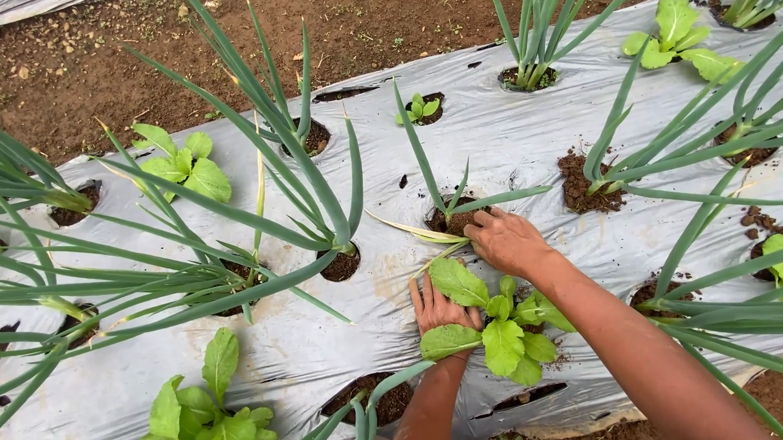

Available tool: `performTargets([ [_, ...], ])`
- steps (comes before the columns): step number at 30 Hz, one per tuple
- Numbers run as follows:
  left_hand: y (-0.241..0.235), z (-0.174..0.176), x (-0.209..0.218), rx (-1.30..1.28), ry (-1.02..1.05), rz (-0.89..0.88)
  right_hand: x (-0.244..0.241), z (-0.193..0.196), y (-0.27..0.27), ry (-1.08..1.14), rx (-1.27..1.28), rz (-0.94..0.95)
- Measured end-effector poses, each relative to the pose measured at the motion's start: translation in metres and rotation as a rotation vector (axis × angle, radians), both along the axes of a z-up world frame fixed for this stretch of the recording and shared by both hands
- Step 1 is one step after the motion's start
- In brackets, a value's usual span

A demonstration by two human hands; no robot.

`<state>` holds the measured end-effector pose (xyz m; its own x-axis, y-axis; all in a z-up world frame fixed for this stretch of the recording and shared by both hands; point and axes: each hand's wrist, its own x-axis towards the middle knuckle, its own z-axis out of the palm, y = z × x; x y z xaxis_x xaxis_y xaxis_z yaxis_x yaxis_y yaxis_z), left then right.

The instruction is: Weeding around scallion plants and applying soil/fertilizer from a bucket using hands and a small hand tool.

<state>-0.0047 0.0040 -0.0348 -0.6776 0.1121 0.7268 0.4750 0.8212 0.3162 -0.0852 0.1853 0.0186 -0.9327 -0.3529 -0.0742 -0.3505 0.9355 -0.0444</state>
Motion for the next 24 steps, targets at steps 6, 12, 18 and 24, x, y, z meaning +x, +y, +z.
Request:
performTargets([
  [6,-0.002,0.047,-0.001,-0.028,0.028,-0.006,-0.003,0.003,-0.006,0.024,-0.074,-0.212],
  [12,0.0,0.029,0.003,0.042,-0.038,-0.014,-0.01,0.053,-0.046,-0.266,-0.02,-0.17],
  [18,-0.003,0.018,0.003,-0.018,-0.035,-0.013,-0.047,-0.066,-0.032,-0.416,0.174,-0.152],
  [24,-0.002,-0.008,0.001,-0.062,-0.036,0.003,-0.053,-0.019,-0.05,-0.459,0.273,-0.172],
])
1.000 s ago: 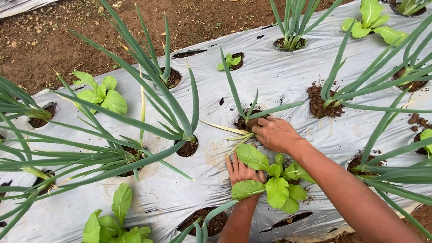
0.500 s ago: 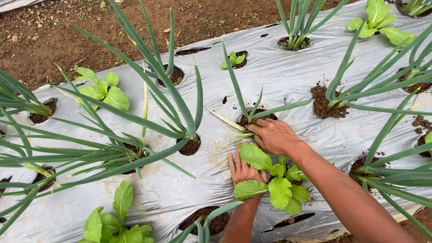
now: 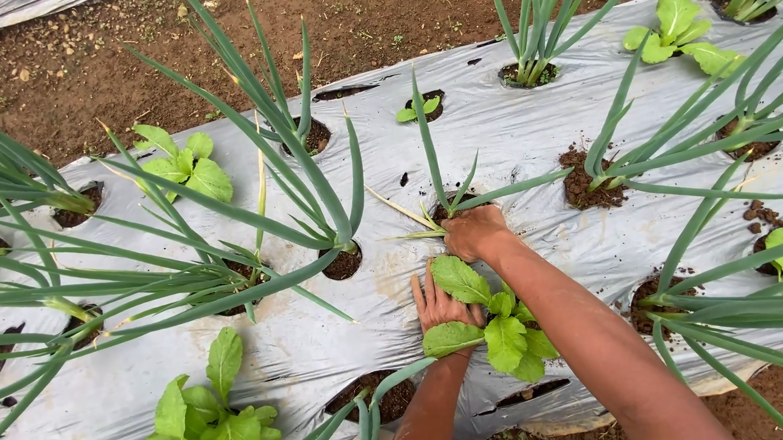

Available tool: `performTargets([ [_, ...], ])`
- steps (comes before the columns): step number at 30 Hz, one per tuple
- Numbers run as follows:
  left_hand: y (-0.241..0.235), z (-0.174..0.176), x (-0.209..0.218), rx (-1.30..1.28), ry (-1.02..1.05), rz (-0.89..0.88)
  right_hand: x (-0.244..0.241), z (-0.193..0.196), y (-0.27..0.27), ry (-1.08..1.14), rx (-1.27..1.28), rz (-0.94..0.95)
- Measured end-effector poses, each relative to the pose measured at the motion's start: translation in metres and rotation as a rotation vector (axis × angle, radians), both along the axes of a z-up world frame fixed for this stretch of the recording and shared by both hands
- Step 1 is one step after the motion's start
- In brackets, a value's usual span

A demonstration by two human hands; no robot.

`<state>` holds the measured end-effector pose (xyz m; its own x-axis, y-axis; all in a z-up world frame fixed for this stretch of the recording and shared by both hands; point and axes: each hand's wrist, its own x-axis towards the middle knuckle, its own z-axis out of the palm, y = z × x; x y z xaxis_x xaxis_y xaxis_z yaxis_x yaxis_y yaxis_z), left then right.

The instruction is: Weeding around scallion plants and applying soil/fertilizer from a bucket using hands and a small hand tool.

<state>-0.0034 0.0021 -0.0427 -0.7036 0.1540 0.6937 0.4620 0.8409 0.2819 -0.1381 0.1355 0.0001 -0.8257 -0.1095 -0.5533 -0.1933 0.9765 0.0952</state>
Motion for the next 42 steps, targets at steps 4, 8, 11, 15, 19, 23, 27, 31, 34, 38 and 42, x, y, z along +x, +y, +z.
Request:
performTargets([
  [4,0.0,0.003,0.005,0.011,-0.019,-0.013,0.003,-0.01,-0.008,0.046,0.056,-0.043],
  [8,0.002,0.014,0.004,0.043,-0.053,-0.017,-0.012,-0.037,-0.002,0.089,0.021,-0.06],
  [11,-0.001,0.011,0.004,0.017,-0.042,-0.012,-0.017,-0.032,-0.013,0.034,0.047,-0.09],
  [15,0.0,0.009,0.001,0.035,-0.046,-0.014,-0.014,-0.042,-0.012,0.043,0.074,-0.102],
  [19,0.005,0.005,0.003,0.086,-0.054,-0.005,0.015,0.01,-0.014,0.09,-0.02,-0.04],
  [23,0.005,0.017,0.002,0.117,-0.046,0.011,0.031,0.007,-0.013,0.125,-0.087,-0.029],
  [27,0.006,0.025,0.001,0.134,-0.064,0.015,0.009,-0.033,-0.002,0.07,-0.038,0.008],
  [31,0.002,0.022,0.007,0.107,-0.07,0.004,0.007,-0.02,-0.014,0.165,-0.056,-0.099],
  [34,0.004,0.02,0.001,0.102,-0.07,-0.01,-0.001,0.001,-0.018,0.133,-0.081,-0.118],
  [38,0.002,0.013,0.004,0.053,-0.064,0.001,0.003,0.013,-0.018,0.024,-0.117,-0.131],
  [42,-0.008,0.091,0.005,-0.067,-0.152,0.043,0.003,-0.02,-0.009,0.031,-0.158,-0.144],
])
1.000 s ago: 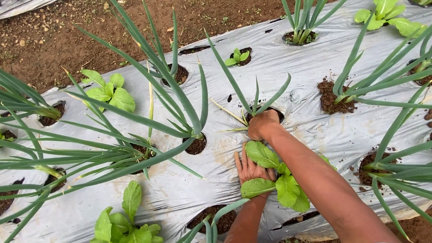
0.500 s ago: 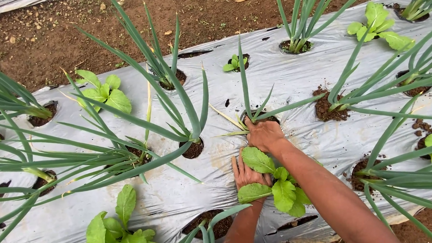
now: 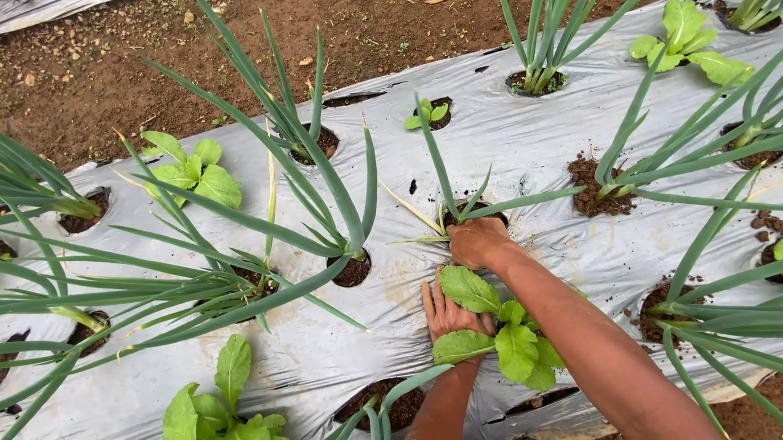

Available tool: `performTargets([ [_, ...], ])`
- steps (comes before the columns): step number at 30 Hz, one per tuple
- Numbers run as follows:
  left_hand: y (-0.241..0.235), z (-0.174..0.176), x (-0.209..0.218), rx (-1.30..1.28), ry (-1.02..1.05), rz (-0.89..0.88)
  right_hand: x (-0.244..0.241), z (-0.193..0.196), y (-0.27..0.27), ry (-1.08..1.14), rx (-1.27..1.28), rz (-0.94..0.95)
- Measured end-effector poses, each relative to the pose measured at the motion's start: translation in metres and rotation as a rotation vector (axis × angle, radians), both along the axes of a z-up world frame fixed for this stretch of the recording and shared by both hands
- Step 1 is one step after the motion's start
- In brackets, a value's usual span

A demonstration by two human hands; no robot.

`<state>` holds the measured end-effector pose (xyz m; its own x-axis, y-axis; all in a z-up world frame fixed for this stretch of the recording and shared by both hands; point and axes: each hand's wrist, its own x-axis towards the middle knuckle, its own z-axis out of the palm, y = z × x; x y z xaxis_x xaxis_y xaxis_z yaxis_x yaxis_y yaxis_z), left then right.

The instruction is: Weeding around scallion plants and applying soil/fertilizer from a bucket using hands and a small hand tool.

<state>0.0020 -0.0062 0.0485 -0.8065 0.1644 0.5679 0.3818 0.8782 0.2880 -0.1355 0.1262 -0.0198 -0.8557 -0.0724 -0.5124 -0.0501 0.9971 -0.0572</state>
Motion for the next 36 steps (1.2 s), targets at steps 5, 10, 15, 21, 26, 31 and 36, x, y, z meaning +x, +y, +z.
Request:
performTargets([
  [5,-0.002,-0.043,0.003,-0.049,-0.123,-0.051,-0.001,0.014,-0.006,-0.018,-0.004,-0.051],
  [10,-0.002,-0.036,0.002,0.007,-0.156,-0.086,0.0,0.033,-0.014,0.011,0.013,-0.063],
  [15,0.006,-0.092,0.0,0.055,-0.24,-0.016,0.026,0.087,-0.033,0.001,0.001,-0.135],
  [21,0.0,-0.046,0.003,-0.114,-0.395,-0.021,0.011,0.051,-0.024,0.048,0.07,-0.1],
  [26,0.004,-0.101,-0.004,-0.061,-0.382,-0.114,0.002,0.054,-0.024,0.011,0.01,-0.151],
  [31,-0.002,-0.063,0.0,-0.145,-0.42,-0.129,0.012,0.037,-0.008,0.014,-0.059,-0.084],
  [36,-0.006,-0.019,-0.001,-0.185,-0.502,-0.159,0.0,0.003,0.002,-0.003,-0.037,-0.05],
])
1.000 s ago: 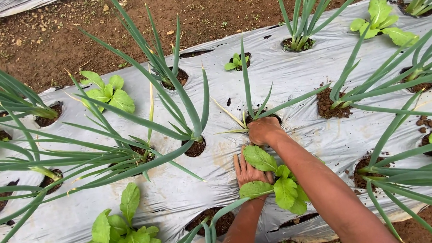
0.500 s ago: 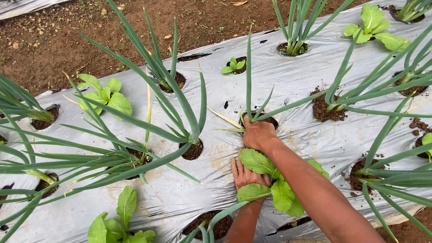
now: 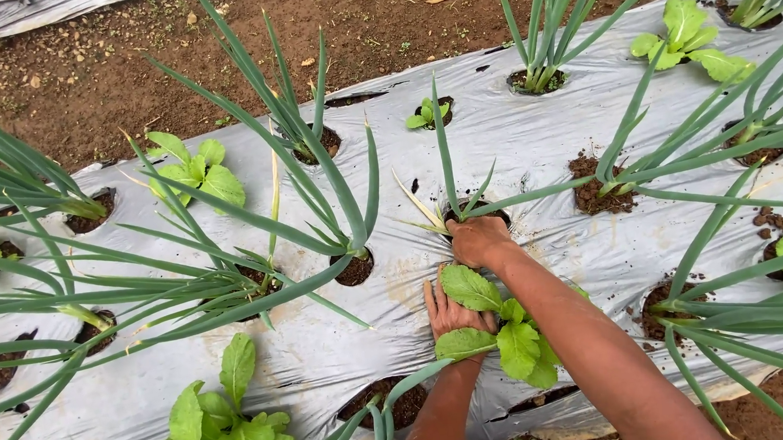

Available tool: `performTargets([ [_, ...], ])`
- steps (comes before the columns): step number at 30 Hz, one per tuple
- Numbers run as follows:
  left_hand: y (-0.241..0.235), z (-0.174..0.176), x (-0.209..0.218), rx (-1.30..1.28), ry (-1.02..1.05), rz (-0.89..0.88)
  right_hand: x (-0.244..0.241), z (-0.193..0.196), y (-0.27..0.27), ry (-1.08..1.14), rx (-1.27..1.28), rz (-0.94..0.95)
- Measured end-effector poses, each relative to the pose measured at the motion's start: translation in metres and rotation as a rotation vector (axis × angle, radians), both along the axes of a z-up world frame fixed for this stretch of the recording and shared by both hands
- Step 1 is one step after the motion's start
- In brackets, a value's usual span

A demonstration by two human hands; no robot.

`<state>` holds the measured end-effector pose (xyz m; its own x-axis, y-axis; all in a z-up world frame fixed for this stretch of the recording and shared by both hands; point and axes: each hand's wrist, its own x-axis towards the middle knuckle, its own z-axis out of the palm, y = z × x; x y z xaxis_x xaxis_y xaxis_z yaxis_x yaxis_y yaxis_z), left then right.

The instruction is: Weeding around scallion plants and applying soil/fertilizer from a bucket using hands and a small hand tool.

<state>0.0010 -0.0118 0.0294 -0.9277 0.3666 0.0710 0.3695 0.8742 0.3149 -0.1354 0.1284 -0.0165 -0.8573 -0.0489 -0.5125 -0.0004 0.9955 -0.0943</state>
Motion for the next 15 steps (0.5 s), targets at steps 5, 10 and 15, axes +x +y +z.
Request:
performTargets([
  [5,0.008,-0.001,0.004,0.131,0.36,0.168,0.026,0.007,-0.001,0.057,-0.107,-0.091],
  [10,0.013,-0.023,0.002,0.201,0.38,0.224,0.017,-0.004,0.004,0.015,-0.047,-0.04],
  [15,0.014,-0.006,0.005,0.191,0.437,0.182,0.025,-0.005,-0.001,0.087,-0.141,-0.148],
])
